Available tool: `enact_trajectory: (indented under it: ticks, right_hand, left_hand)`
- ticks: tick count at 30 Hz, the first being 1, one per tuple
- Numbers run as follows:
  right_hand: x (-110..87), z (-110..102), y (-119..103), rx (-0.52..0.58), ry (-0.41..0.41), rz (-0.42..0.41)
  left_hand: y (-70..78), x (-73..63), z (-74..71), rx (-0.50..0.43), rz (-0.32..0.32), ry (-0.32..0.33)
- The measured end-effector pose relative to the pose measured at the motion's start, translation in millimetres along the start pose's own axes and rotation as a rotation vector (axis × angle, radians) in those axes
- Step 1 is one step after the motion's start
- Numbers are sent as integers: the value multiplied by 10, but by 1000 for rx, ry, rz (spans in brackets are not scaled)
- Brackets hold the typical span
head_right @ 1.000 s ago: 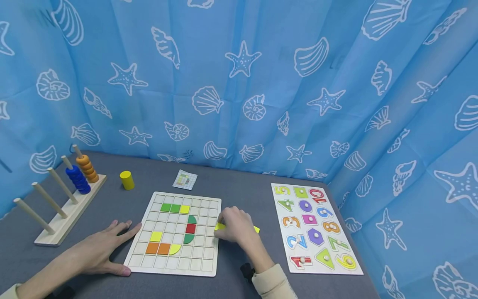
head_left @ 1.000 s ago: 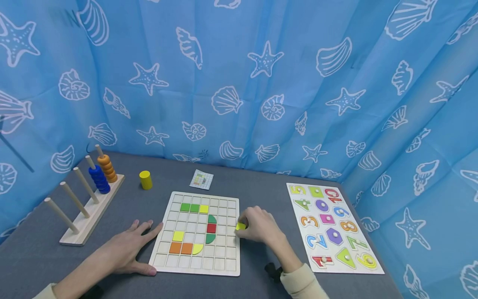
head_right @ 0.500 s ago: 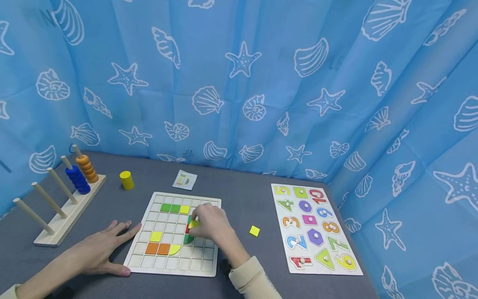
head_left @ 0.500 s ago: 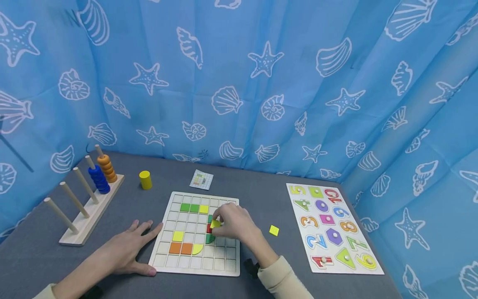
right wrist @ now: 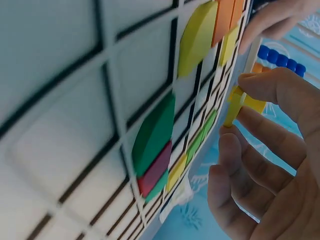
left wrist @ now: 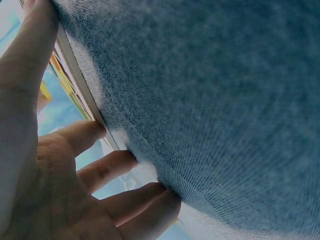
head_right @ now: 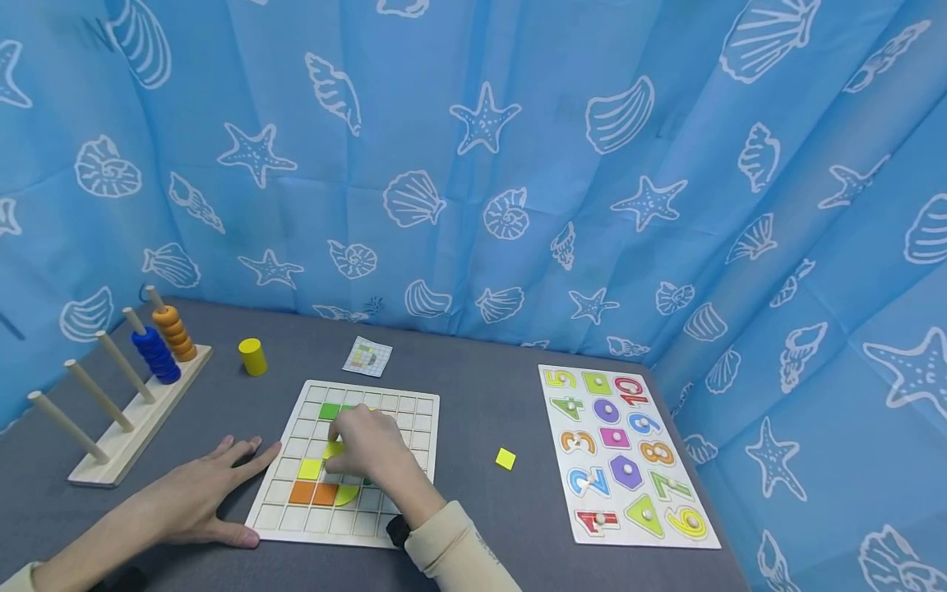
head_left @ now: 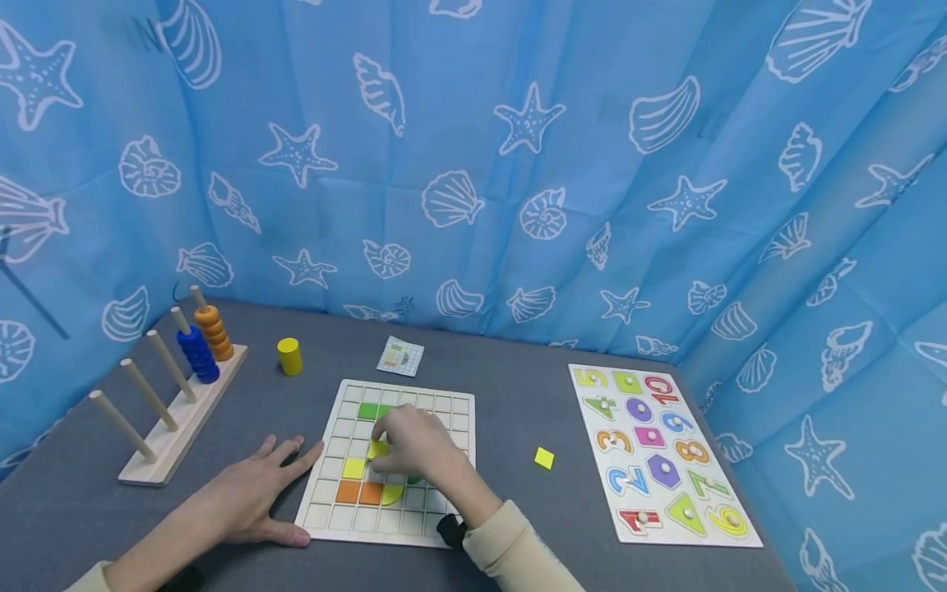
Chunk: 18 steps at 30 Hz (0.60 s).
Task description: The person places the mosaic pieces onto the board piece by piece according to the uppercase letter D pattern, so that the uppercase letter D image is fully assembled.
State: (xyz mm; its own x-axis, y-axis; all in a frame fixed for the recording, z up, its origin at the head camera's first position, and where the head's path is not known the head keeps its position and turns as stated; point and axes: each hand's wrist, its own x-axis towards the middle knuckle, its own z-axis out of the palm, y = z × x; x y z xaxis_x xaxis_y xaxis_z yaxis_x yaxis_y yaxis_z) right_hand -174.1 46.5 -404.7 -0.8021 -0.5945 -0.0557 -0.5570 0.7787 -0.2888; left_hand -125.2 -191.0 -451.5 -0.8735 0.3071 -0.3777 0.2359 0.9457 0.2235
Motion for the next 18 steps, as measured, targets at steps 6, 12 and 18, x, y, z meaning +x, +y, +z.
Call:
enact_trajectory:
  ticks: [6, 12, 18]
  right_hand:
    - [90, 82, -95, 29, -35, -1]
    - [143, 149, -139, 39, -44, -4]
    - [164, 189, -134, 40, -31, 20]
  left_hand:
    - [-9, -19, -1, -2, 27, 15]
    - [-5, -13, -5, -2, 23, 13]
    - [-2, -8, 1, -1, 21, 15]
